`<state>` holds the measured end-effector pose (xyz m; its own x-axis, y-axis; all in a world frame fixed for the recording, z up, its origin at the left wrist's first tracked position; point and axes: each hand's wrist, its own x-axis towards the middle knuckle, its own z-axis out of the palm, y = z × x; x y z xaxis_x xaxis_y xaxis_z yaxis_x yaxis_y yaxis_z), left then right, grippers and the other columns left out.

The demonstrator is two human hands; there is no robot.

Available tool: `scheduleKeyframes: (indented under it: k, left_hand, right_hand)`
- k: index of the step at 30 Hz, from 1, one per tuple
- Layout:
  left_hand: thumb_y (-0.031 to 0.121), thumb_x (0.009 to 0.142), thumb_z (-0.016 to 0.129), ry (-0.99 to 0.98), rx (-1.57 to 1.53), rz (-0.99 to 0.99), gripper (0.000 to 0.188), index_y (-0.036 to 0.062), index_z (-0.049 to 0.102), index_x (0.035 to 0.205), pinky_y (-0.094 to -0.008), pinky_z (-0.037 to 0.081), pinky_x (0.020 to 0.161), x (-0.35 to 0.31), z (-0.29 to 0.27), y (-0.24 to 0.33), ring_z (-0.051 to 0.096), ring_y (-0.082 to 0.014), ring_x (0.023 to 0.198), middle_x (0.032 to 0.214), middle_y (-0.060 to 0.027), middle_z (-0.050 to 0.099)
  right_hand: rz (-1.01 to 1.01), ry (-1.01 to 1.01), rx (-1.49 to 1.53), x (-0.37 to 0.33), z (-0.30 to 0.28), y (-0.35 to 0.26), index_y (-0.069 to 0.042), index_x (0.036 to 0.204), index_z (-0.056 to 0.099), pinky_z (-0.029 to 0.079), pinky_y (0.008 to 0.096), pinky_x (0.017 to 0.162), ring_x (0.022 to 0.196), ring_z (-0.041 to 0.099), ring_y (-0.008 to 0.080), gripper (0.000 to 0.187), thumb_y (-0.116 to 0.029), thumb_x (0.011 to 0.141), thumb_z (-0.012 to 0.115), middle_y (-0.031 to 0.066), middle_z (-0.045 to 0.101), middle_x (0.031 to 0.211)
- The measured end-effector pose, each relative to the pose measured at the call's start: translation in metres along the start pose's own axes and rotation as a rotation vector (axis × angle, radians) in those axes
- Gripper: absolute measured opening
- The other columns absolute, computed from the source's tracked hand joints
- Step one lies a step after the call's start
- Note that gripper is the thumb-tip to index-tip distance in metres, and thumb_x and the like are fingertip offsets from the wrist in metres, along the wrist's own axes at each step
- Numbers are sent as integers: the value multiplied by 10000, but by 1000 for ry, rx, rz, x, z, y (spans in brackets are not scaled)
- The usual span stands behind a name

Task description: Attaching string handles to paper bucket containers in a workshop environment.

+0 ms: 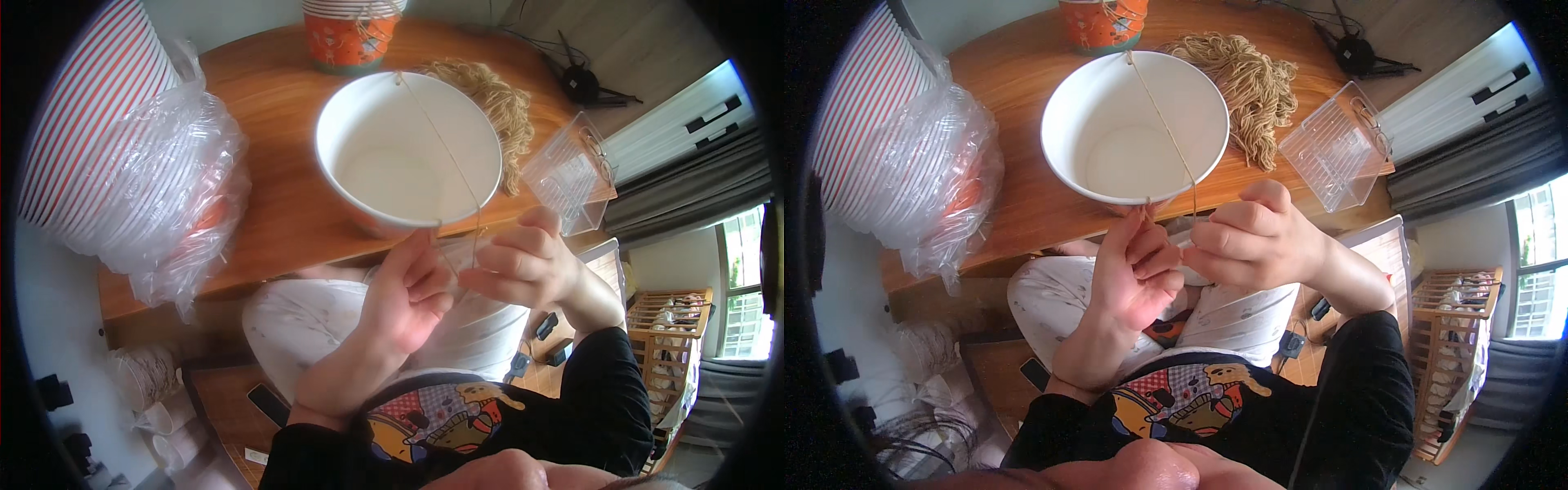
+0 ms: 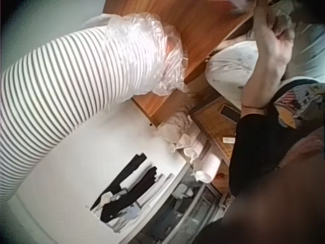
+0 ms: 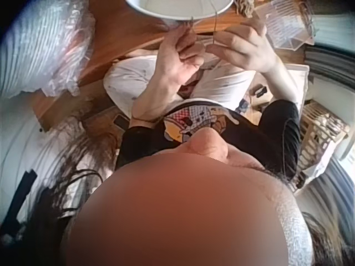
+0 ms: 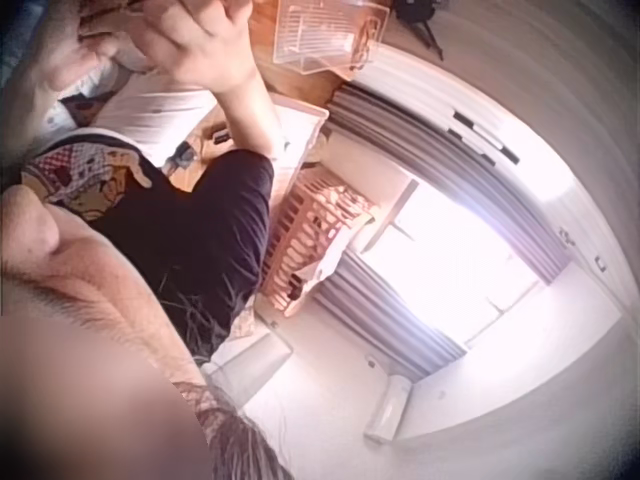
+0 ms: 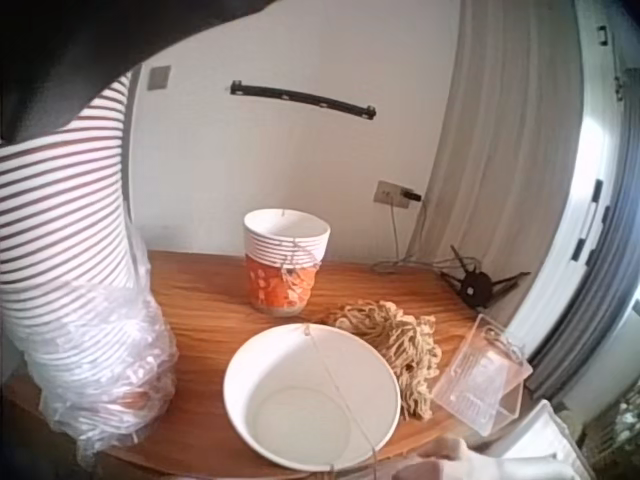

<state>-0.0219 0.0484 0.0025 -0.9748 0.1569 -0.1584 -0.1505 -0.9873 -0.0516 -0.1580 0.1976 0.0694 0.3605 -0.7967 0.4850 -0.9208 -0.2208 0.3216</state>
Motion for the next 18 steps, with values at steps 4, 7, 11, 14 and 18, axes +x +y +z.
scheduleKeyframes:
  k: [4, 7, 11, 14, 18]
  left_hand:
    - [281, 995, 472, 143, 248, 541, 212, 146, 560, 857, -218, 212, 466, 9, -17, -13, 264, -40, 500, 563, 93, 274]
    - [235, 944, 501, 110, 869, 1279, 189, 50, 543, 942, -228, 226, 489, 10, -26, -13, 308, -82, 553, 654, 32, 346]
    - [248, 809, 711, -60, 1661, 1831, 330, 28, 615, 1036, -233, 287, 502, 6, -24, 15, 381, -100, 583, 773, -4, 507]
    - [122, 739, 777, -24, 1787, 1811, 289, 43, 680, 999, -246, 347, 519, 6, -18, 18, 436, -115, 579, 735, 12, 532]
    - [-9, 673, 799, 90, 1875, 1848, 290, 83, 736, 941, -248, 403, 531, 6, -20, 22, 490, -122, 587, 713, 13, 520]
  right_hand:
    - [22, -5, -22, 0, 5, 0, -235, 934, 679, 372, 349, 832, 946, 485, 135, 260, -213, 675, 687, -68, 591, 1057]
    - [35, 0, -38, 0, 9, -1, -227, 949, 684, 363, 345, 840, 960, 481, 136, 272, -222, 677, 686, -66, 597, 1076]
    - [21, -4, -70, 1, 10, -1, -219, 972, 692, 358, 342, 838, 964, 480, 137, 286, -220, 686, 686, -66, 601, 1090]
    - [27, 13, -75, 2, 12, -2, -212, 989, 697, 357, 340, 830, 963, 480, 139, 297, -209, 693, 683, -66, 602, 1092]
    - [23, -2, -75, 7, 10, -4, -203, 986, 697, 356, 329, 825, 982, 484, 137, 284, -204, 703, 680, -64, 613, 1083]
